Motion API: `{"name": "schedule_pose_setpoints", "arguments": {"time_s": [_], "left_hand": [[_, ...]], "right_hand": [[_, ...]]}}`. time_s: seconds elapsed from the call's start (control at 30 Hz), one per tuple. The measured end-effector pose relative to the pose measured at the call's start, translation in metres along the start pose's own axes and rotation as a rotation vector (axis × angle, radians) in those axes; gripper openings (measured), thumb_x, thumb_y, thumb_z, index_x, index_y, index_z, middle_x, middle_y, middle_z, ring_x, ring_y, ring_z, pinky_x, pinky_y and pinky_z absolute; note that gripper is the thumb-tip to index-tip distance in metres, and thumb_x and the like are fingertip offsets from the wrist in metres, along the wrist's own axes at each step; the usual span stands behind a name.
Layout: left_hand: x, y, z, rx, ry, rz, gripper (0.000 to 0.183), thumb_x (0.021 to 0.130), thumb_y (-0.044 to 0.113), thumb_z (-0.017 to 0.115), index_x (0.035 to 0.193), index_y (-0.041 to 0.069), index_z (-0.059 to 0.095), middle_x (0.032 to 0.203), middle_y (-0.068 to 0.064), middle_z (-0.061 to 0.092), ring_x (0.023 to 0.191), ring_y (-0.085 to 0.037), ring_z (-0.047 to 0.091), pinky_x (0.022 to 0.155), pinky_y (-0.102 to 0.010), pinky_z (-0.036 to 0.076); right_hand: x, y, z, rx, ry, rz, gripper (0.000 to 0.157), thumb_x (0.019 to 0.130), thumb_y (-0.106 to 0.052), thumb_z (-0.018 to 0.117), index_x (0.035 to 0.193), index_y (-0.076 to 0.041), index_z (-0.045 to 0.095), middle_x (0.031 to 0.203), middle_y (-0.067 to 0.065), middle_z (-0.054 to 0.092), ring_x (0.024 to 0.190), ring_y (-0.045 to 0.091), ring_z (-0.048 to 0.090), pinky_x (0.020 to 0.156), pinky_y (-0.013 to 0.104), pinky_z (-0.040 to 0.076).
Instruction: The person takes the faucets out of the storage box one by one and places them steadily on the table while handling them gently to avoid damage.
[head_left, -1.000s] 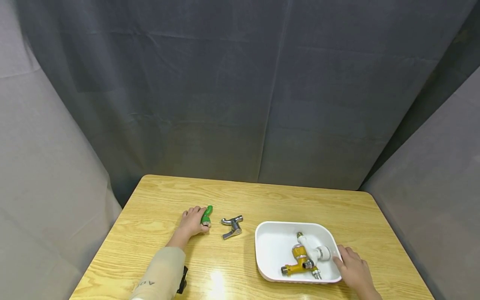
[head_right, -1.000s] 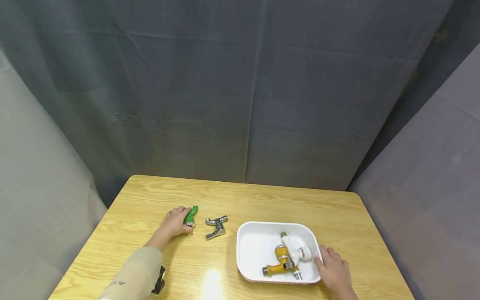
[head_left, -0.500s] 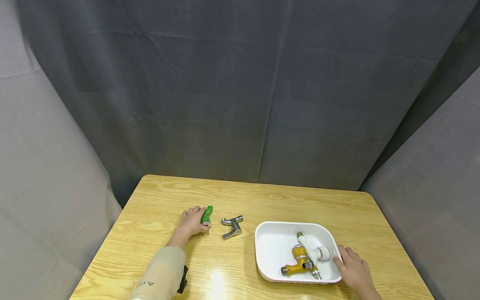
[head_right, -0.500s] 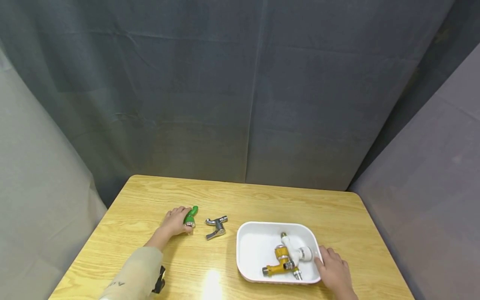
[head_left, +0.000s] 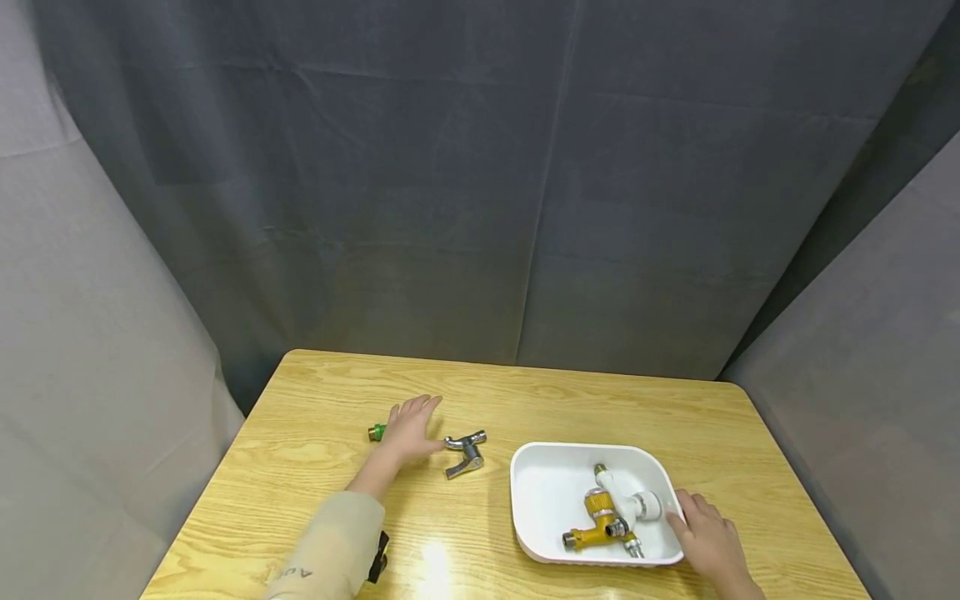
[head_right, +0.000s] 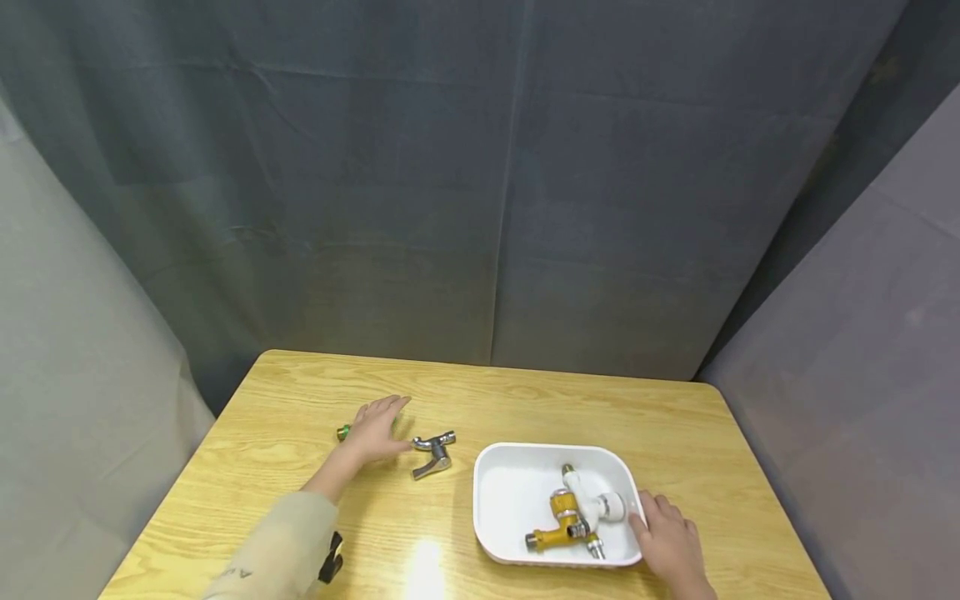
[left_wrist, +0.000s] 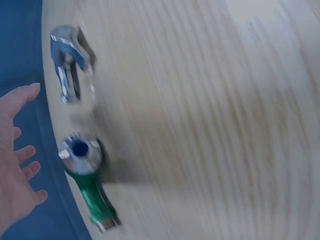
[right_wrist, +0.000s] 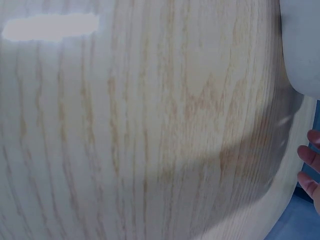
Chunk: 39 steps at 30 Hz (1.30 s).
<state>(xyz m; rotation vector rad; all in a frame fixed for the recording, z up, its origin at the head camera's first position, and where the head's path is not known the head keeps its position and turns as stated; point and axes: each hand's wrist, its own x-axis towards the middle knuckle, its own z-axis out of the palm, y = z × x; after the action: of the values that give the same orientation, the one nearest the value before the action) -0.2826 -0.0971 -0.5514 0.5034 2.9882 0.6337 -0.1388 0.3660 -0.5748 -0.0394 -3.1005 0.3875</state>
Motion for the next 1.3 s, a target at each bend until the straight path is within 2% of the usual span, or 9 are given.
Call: {"name": "schedule_pose_setpoints", "arguments": {"time_s": [0.27,0.43,0.8,1.1,1.3], "left_hand": [[0.011,0.042,0.005,0.027,0.000,0.130,0.081,0.075,0.044,0.068,0.141,0.016,0.032,0.142,-0.011,0.035,0.131,-0.032,0.028,0.104,-0.057,0.017],[0.016,0.071,0.009,0.018,-0.004,0.186,0.079,0.076,0.045,0.065,0.142,0.018,0.031,0.143,-0.007,0.033,0.132,-0.028,0.027,0.106,-0.056,0.016],[0.018,0.135,0.027,0.122,-0.019,0.309,0.077,0.077,0.051,0.062,0.141,0.020,0.032,0.143,-0.002,0.035,0.131,-0.020,0.030,0.107,-0.049,0.019],[0.016,0.173,0.048,0.218,-0.009,0.407,0.076,0.076,0.055,0.061,0.139,0.024,0.034,0.140,0.003,0.037,0.130,-0.015,0.030,0.107,-0.043,0.022],[0.012,0.189,0.059,0.255,-0.019,0.465,0.076,0.075,0.057,0.061,0.139,0.026,0.035,0.139,0.005,0.038,0.129,-0.013,0.031,0.107,-0.041,0.024]], "right_hand": [[0.002,0.000,-0.001,-0.004,-0.066,0.028,0.035,0.093,-0.029,0.043,0.117,-0.004,0.047,0.108,0.019,0.052,0.102,0.043,0.048,0.076,0.062,0.037],[0.002,0.001,-0.001,-0.010,-0.054,0.019,0.035,0.093,-0.029,0.043,0.117,-0.004,0.048,0.106,0.019,0.053,0.101,0.043,0.049,0.075,0.062,0.037],[0.002,0.002,0.000,-0.002,-0.029,0.002,0.035,0.092,-0.029,0.045,0.117,-0.005,0.049,0.104,0.017,0.054,0.098,0.043,0.051,0.073,0.061,0.038],[0.001,0.001,0.000,-0.003,-0.019,0.002,0.033,0.092,-0.029,0.044,0.115,-0.005,0.049,0.104,0.017,0.054,0.098,0.043,0.051,0.072,0.061,0.038],[-0.001,0.000,0.001,-0.002,0.001,-0.001,0.033,0.092,-0.028,0.044,0.115,-0.005,0.050,0.105,0.017,0.054,0.100,0.042,0.051,0.074,0.061,0.038]]}}
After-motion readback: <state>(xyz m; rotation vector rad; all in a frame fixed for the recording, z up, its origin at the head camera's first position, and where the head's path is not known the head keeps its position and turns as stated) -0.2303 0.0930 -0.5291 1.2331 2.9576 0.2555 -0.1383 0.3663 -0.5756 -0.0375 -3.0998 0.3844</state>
